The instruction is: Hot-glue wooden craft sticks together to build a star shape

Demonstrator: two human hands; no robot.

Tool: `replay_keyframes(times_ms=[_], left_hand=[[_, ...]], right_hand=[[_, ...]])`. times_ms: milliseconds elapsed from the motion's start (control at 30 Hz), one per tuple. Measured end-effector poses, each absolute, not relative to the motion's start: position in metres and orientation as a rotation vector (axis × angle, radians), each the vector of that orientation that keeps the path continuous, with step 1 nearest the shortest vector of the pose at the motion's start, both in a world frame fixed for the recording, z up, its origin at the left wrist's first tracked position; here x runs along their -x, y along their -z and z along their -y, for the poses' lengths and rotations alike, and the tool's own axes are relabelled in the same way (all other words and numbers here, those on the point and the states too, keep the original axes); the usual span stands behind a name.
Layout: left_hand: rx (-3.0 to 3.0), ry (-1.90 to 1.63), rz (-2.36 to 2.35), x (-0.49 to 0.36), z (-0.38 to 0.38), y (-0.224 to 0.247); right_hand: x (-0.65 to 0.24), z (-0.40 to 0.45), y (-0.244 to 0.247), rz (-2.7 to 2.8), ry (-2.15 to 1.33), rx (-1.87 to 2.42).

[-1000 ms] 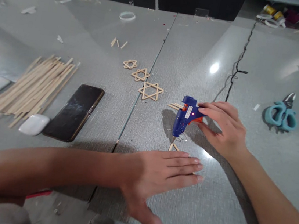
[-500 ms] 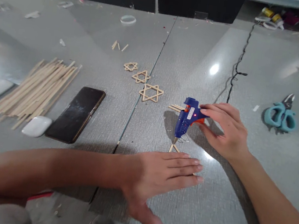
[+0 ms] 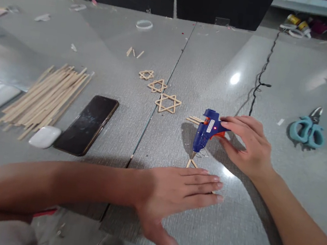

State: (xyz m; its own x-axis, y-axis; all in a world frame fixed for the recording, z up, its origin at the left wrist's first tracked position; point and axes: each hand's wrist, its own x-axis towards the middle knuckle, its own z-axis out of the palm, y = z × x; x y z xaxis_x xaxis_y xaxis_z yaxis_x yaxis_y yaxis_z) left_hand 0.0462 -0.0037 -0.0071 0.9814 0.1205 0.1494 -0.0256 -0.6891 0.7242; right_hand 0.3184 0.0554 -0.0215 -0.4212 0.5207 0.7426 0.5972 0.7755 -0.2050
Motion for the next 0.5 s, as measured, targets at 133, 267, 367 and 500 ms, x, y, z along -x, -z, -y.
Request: replay_keyframes(times_ms=[133,267,367,500], left_hand=[[-2.306,-0.264,-0.064,-0.0462,0.0041,0.0078],[-2.299,-0.217,-0.079,-0.0471,0.0036,0.0066],[-2.292,-0.195,-0.09,-0.0476,0.0038,0.006],[-2.292,-0.251,-0.092,-0.0473,0.0055,0.0078]], right_hand=[[-0.3181,-0.0554,0.0213,2.096,0.102,0.828],[-0.3182,-0.0553,0.0212,2.101,0.086,0.831],[-0.3182,-0.0552,0.0212,2.102,0.08,0.826],[-0.318,-0.055,0.0206,2.105,0.08,0.821]])
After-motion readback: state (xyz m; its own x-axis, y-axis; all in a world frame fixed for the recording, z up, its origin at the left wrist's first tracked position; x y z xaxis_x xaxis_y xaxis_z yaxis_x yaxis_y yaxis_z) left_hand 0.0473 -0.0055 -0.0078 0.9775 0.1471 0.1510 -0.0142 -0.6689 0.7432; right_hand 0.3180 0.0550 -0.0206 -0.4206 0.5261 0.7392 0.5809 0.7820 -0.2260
